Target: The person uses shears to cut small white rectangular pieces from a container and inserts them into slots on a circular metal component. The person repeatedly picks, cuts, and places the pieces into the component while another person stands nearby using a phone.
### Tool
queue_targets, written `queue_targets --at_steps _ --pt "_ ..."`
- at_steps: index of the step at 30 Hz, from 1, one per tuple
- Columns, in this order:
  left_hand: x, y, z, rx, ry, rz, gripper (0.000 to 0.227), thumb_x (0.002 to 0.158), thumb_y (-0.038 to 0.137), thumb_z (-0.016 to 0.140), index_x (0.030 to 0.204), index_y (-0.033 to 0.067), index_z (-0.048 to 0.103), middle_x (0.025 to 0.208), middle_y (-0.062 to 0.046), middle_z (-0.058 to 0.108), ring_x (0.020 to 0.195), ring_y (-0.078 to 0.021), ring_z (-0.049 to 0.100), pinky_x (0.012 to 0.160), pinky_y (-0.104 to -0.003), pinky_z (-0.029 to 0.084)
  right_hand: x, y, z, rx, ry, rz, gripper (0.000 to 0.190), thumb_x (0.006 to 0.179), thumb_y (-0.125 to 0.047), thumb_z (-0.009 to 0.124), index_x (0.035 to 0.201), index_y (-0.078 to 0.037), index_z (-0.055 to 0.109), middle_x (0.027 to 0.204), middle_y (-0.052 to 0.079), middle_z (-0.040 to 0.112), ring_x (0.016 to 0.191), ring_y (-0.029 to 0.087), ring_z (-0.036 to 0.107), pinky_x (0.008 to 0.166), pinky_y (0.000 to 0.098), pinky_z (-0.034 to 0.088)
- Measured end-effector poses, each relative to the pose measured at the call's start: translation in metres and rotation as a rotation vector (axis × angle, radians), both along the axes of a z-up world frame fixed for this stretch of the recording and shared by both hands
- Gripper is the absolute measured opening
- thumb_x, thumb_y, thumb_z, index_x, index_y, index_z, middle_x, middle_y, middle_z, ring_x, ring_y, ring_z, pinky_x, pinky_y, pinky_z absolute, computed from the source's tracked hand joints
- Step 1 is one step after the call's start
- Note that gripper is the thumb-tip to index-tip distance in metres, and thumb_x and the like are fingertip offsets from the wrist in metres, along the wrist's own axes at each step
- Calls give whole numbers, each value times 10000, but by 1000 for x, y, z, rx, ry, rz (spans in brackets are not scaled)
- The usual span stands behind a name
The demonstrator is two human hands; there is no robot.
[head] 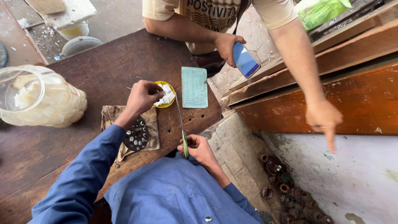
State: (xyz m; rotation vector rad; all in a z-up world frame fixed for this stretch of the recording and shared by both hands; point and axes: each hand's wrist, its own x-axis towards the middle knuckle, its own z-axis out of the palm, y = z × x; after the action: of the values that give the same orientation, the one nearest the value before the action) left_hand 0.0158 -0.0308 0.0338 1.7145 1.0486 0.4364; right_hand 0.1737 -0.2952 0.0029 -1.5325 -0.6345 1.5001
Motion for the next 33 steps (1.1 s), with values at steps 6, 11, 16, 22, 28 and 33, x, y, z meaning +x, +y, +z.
queue_targets --at_steps 6,11,16,22,28,33 --pt "8 3 -7 99 147 37 339 717 237 930 900 -14 794 800 -163 761 691 -233 746 662 -360 574 0 3 -1 0 -11 -31 319 817 -110 841 1060 52 712 867 91 754 745 135 728 683 264 586" --pt "4 12 -20 110 168 54 358 692 227 950 896 -20 791 799 -175 758 691 -234 751 673 -361 584 -2 -3 2 -47 -8 -27 328 811 -119 846 1059 49 714 871 95 762 739 128 723 689 251 585" --pt "-9 8 -16 73 106 48 261 745 152 884 938 -3 802 820 -151 774 691 -205 759 675 -342 596 -3 0 3 -65 -38 -20 322 813 -129 853 1043 51 716 869 100 766 747 128 726 693 252 583" --pt "-13 -32 5 -242 -92 82 183 901 125 763 1045 17 796 902 -90 795 735 -144 722 687 -290 593 -1 7 11 38 -17 77 373 779 -112 897 1068 32 710 964 105 749 858 136 729 799 264 596" --pt "-12 -90 -6 -506 -386 180 205 924 99 742 1080 -29 771 920 -80 781 775 -101 707 714 -258 586 -5 -3 8 35 274 54 431 767 -153 890 1096 3 660 991 101 761 856 174 732 790 298 597" --pt "-15 -108 -6 -569 -505 245 214 900 73 752 1078 -45 754 910 -79 775 751 -107 711 697 -259 596 -6 -24 -1 47 552 55 515 814 -347 880 1133 -34 623 933 53 681 826 142 687 772 276 571"
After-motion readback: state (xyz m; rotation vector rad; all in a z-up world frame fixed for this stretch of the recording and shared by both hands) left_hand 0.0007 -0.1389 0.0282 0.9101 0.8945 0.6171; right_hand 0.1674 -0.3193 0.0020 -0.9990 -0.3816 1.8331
